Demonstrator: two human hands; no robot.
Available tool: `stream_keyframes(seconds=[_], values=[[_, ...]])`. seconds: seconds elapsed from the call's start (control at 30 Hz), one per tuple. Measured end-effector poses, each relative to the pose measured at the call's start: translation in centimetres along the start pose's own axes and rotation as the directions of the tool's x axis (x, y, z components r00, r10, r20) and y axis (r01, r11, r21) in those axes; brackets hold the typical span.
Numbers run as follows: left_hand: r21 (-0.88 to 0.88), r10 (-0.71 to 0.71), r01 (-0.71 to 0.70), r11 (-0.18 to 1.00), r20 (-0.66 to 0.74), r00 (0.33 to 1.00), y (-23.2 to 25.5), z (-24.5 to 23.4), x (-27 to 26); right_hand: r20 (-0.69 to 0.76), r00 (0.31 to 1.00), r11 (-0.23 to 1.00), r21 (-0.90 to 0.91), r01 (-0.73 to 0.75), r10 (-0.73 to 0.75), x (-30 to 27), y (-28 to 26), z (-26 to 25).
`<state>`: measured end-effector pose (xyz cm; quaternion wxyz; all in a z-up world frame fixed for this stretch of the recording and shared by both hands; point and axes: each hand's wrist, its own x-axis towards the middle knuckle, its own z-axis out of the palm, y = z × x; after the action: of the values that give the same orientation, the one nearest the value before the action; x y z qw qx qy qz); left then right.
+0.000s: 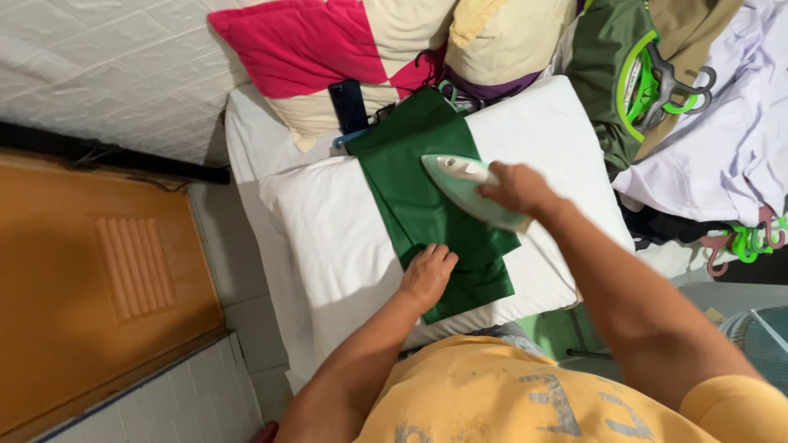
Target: The person irons a pair of green shorts on a bed, then hangs them on a hanger. Next, the person irons a white and green t-shirt on the same bed, smoothing and flipping it during the process.
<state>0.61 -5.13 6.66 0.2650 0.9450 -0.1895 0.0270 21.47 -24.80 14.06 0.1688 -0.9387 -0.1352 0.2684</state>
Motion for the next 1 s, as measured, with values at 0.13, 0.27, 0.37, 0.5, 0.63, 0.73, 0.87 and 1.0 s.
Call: stream_keyframes(seconds=[0.13,0.27,0.37,0.5,0.63,0.73,0.87,1.0], values=[[-0.072,0.114,-0.111,0.991,0.044,0.992,0.0,-2.1,-0.4,-0.051,0.999,0.992,-0.128,-0.024,0.017,-1.2,0.3,-4.3],[-0.123,0.084,-0.062,0.99,0.184,0.979,0.9,-5.7,-3.2,-0.028,0.999,0.992,-0.122,0.014,-0.017,-2.0,1.3,-6.0],[-0.146,0.09,-0.071,0.987,0.123,0.988,1.1,-5.4,-3.9,0.039,0.992,0.984,-0.126,0.122,-0.118,-2.2,1.4,-3.7],[-0.152,0.053,-0.023,0.988,0.196,0.979,0.1,-2.7,-4.7,0.173,0.974,0.97,-0.171,0.173,-0.144,-2.2,-0.9,-0.8],[-0.197,0.107,-0.078,0.977,0.143,0.984,-0.3,-1.0,-5.9,0.251,0.954,0.963,-0.169,0.211,-0.165,-1.9,-4.8,-0.2],[-0.284,0.242,-0.212,0.935,0.076,0.967,-0.2,-2.0,-6.3,0.37,0.901,0.925,-0.207,0.318,-0.227,-2.2,-7.9,0.6],[-0.268,0.294,-0.258,0.928,0.102,0.95,1.3,-2.9,-7.3,0.425,0.858,0.892,-0.205,0.402,-0.289,-3.9,-9.1,2.9],[-0.234,0.095,-0.056,0.971,0.16,0.983,0.5,-4.7,-8.8,0.357,0.916,0.962,-0.125,0.242,-0.183,-9.2,-4.9,5.6]])
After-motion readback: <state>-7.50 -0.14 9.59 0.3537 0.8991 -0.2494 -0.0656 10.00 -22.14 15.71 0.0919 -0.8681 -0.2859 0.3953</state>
